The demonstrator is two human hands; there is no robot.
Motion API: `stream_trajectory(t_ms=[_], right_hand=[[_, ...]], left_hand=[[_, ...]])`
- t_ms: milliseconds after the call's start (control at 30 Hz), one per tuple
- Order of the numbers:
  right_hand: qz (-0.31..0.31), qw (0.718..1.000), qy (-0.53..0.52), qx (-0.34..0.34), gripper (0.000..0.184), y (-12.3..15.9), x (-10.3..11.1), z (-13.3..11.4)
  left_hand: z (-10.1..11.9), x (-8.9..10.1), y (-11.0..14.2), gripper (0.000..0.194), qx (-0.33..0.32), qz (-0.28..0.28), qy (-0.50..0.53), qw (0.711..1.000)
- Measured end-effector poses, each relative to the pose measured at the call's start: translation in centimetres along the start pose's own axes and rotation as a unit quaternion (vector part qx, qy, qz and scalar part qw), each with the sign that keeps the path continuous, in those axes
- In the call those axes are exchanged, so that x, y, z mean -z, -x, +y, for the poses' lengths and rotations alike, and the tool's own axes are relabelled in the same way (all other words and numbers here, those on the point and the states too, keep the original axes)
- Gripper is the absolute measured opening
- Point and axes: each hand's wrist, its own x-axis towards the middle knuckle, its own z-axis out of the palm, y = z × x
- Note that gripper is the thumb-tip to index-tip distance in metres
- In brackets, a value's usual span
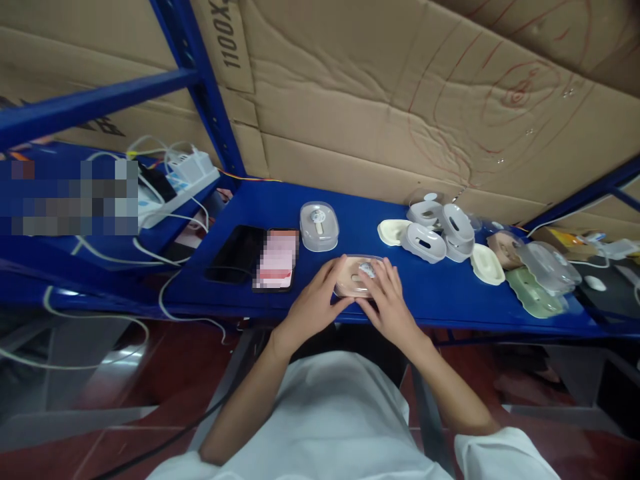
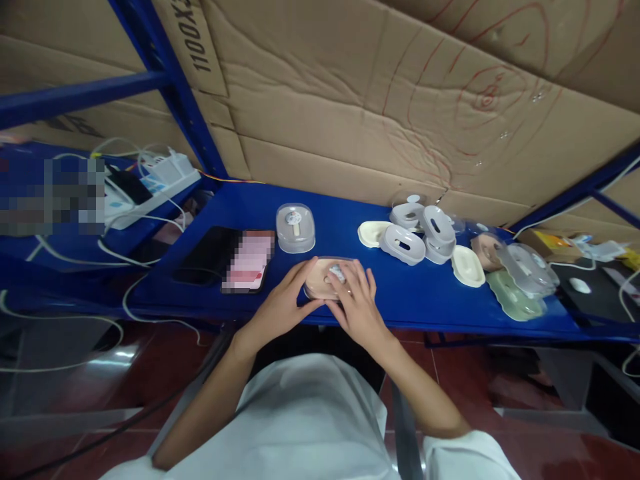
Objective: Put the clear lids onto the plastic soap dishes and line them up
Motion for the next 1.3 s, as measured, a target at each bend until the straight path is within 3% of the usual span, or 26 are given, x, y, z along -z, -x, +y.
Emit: stream_trajectory(t_ms=[133, 400, 533, 700, 833, 967, 1100, 1200, 1300], right_hand=[[-0.020, 0.999, -0.036, -0.028, 0.077, 0.2, 0.2, 0.1], [0.026, 0.997, -0.024, -0.069, 0.076, 0.8, -0.3, -0.6], [-0.003, 0.998, 0.016, -0.061, 0.070, 0.8, 0.4, -0.6], [-0.004, 0.993, 0.088, -0.079, 0.052, -3.7, 0.5, 2.4], [0.050, 0.980, 0.122, -0.151, 0.054, -7.1, 0.6, 4.8], [0.084, 0.966, 0.142, -0.198, 0.052, -5.2, 1.3, 7.2], [0.073, 0.951, 0.154, -0.257, 0.050, -1.3, 1.6, 9.4], [0.030, 0.968, 0.116, -0.221, 0.037, 0.3, 1.7, 8.4], [-0.018, 0.993, 0.027, -0.114, 0.036, 0.5, 2.1, 5.3]], left_hand=[[-0.1, -0.3, 0.0, 0.085, 0.006, -0.001, -0.013, 1.000], [-0.8, -0.3, -0.1, 0.082, -0.023, -0.004, -0.026, 0.999], [0.1, 0.2, 0.1, 0.074, -0.038, 0.045, -0.028, 0.998], [0.7, 0.6, -1.0, 0.039, -0.015, 0.162, -0.115, 0.980], [-0.3, 1.2, -3.7, 0.039, 0.037, 0.192, -0.187, 0.963], [-1.2, 1.8, -5.8, 0.055, 0.033, 0.130, -0.180, 0.974], [-0.2, 1.4, -6.0, 0.062, 0.017, 0.063, -0.164, 0.984], [1.2, 0.4, -5.2, 0.065, -0.015, 0.004, -0.144, 0.989], [1.9, -0.6, -4.2, 0.070, -0.064, -0.047, -0.125, 0.989]])
